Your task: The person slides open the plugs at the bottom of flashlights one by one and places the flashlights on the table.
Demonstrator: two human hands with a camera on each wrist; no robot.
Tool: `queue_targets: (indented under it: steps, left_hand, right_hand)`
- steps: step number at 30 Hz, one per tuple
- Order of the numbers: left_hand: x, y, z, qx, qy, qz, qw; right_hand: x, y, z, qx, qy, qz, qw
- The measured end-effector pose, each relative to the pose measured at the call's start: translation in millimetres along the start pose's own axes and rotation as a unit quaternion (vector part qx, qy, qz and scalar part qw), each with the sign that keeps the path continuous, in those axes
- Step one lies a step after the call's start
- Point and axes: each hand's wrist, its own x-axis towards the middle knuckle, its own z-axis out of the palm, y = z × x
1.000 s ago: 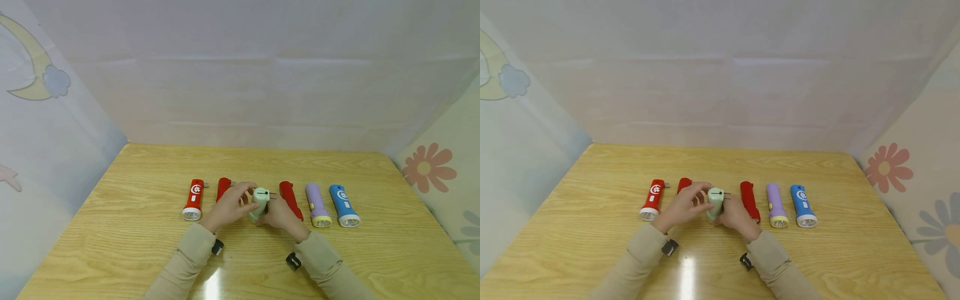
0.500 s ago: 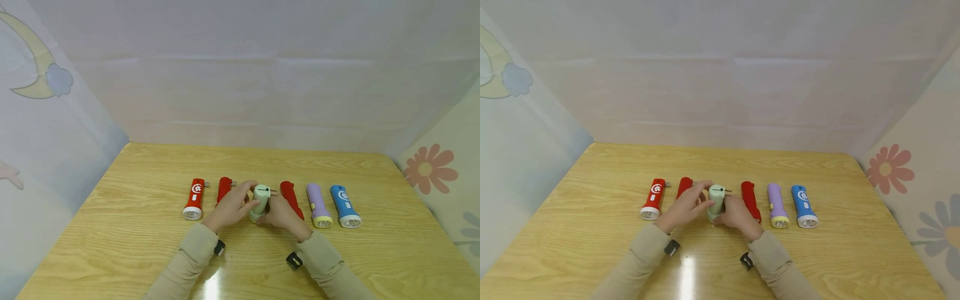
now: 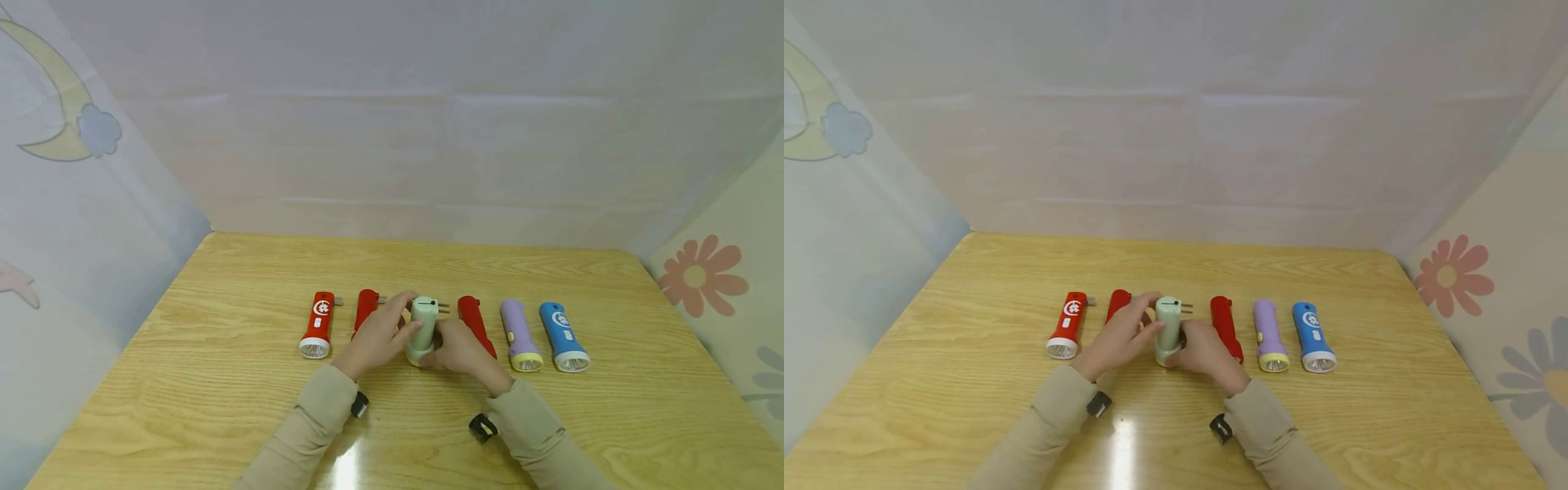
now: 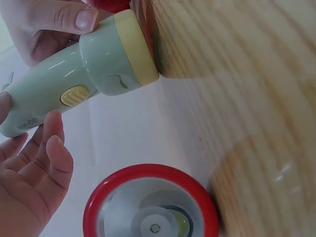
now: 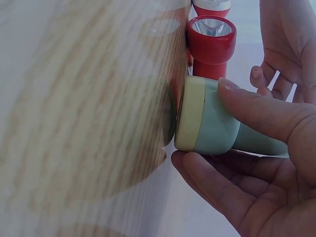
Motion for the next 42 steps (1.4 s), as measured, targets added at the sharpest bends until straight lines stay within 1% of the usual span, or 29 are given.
queue_targets:
  steps: [2, 9, 20, 30, 35, 42]
  left_hand:
    - [1.0, -0.3, -0.2, -0.006, 0.000, -0.004, 1.0000]
    - [2.6, -0.8, 0.2, -0.014, 0.010, -0.010, 0.9998]
    - [4.8, -1.2, 2.4, -0.018, 0.021, -0.026, 0.9993]
    - [6.6, -3.8, 6.3, -0.041, 0.026, -0.029, 0.9984]
    - [6.5, -4.7, 7.7, -0.051, 0.023, -0.041, 0.9976]
    - [6.0, -5.2, 9.0, -0.060, 0.026, -0.054, 0.9963]
  right_hand:
    - [-0.3, -0.3, -0.9, 0.000, -0.003, -0.001, 1.0000]
    - [-0.8, -3.3, -1.9, 0.010, -0.012, 0.021, 0.9997]
    - [-2.3, -1.6, -3.2, 0.012, -0.019, 0.003, 0.9997]
    - [-3.7, 3.0, -3.4, 0.026, -0.027, -0.025, 0.9990]
    - [-4.1, 2.4, -3.0, 0.032, -0.027, -0.021, 0.9989]
    - [-5.8, -0.9, 0.0, 0.044, -0.015, -0.012, 0.9989]
